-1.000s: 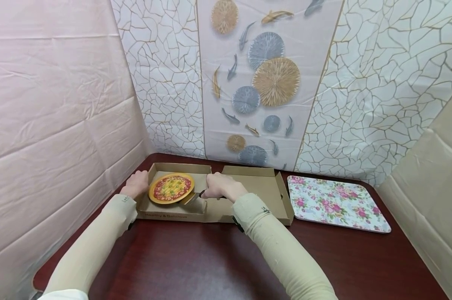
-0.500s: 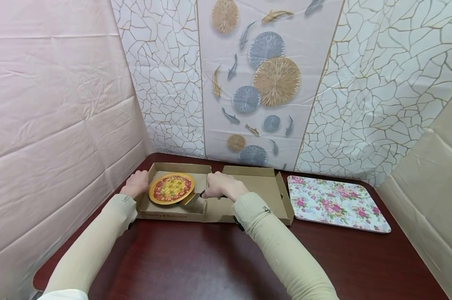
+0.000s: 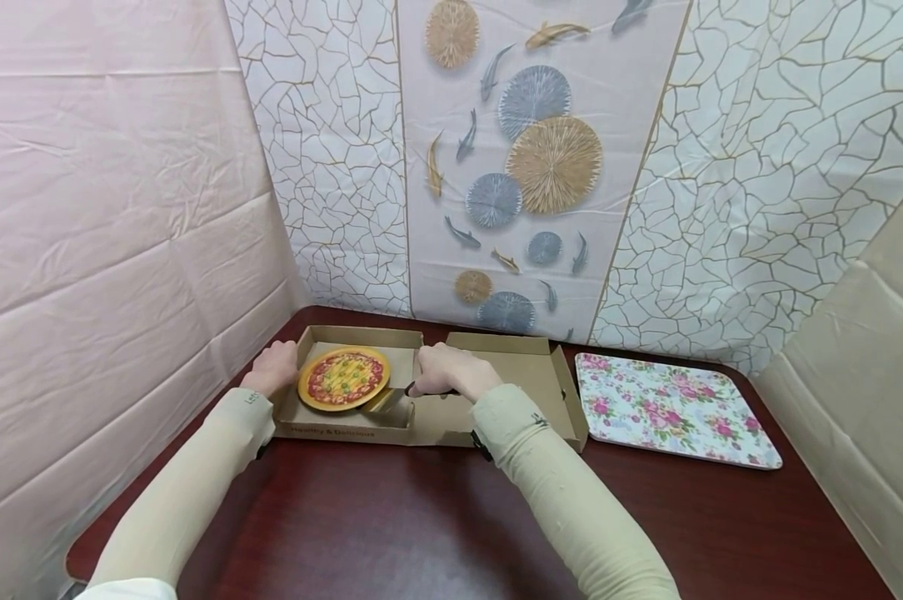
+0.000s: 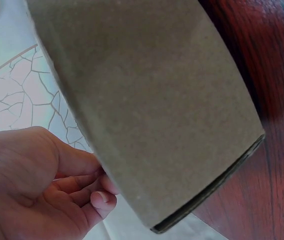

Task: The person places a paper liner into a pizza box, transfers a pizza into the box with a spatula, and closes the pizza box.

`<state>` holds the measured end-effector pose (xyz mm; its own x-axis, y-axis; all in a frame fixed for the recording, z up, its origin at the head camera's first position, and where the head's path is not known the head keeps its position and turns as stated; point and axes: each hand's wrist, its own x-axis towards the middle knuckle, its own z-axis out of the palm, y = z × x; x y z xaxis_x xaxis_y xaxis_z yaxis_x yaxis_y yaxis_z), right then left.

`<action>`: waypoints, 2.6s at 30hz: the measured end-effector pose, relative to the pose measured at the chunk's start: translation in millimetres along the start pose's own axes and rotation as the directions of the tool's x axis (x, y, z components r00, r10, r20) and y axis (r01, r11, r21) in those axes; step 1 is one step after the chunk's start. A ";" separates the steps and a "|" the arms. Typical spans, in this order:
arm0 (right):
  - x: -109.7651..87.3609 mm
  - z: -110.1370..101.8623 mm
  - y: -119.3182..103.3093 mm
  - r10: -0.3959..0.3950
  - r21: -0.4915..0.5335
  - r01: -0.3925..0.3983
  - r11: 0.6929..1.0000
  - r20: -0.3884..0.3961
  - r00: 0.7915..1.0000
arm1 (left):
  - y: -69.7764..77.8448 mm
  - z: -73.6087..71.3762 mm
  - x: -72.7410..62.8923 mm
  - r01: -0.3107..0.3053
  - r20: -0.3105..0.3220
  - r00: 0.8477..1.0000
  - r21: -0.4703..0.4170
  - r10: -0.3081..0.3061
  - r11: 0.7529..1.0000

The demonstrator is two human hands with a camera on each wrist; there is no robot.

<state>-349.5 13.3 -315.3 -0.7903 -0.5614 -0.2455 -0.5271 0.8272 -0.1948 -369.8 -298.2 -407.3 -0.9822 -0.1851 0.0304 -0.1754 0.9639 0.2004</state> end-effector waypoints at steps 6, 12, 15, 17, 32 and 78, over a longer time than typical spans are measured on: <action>-2.2 -1.5 2.0 0.019 -0.010 -0.019 1.000 0.005 1.000 | -0.6 0.3 1.6 0.004 0.008 1.000 0.002 -0.004 1.000; -3.7 -3.2 3.0 0.020 -0.021 -0.020 1.000 0.008 1.000 | -0.7 0.8 3.3 0.001 0.002 1.000 -0.004 -0.001 1.000; -4.6 -4.0 4.0 0.020 -0.019 -0.020 1.000 0.016 1.000 | -0.3 0.5 2.6 0.000 -0.004 1.000 -0.003 0.000 1.000; -5.2 -4.1 5.3 0.023 -0.019 -0.022 1.000 0.021 1.000 | -0.2 0.0 1.5 0.000 -0.004 1.000 -0.004 0.000 1.000; -13.6 -5.6 22.7 0.012 0.008 -0.012 1.000 0.021 1.000 | -0.8 -1.7 -0.3 -0.012 0.000 1.000 -0.006 0.012 1.000; -29.0 34.5 100.5 -0.060 0.161 0.103 0.982 -0.254 0.965 | -5.4 3.8 1.0 -0.025 -0.004 1.000 0.002 0.025 1.000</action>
<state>-368.8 111.8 -360.5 -0.8105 -0.5855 0.0157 -0.5488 0.7499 -0.3693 -370.1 -302.8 -412.1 -0.9860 -0.1621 0.0394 -0.1514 0.9686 0.1974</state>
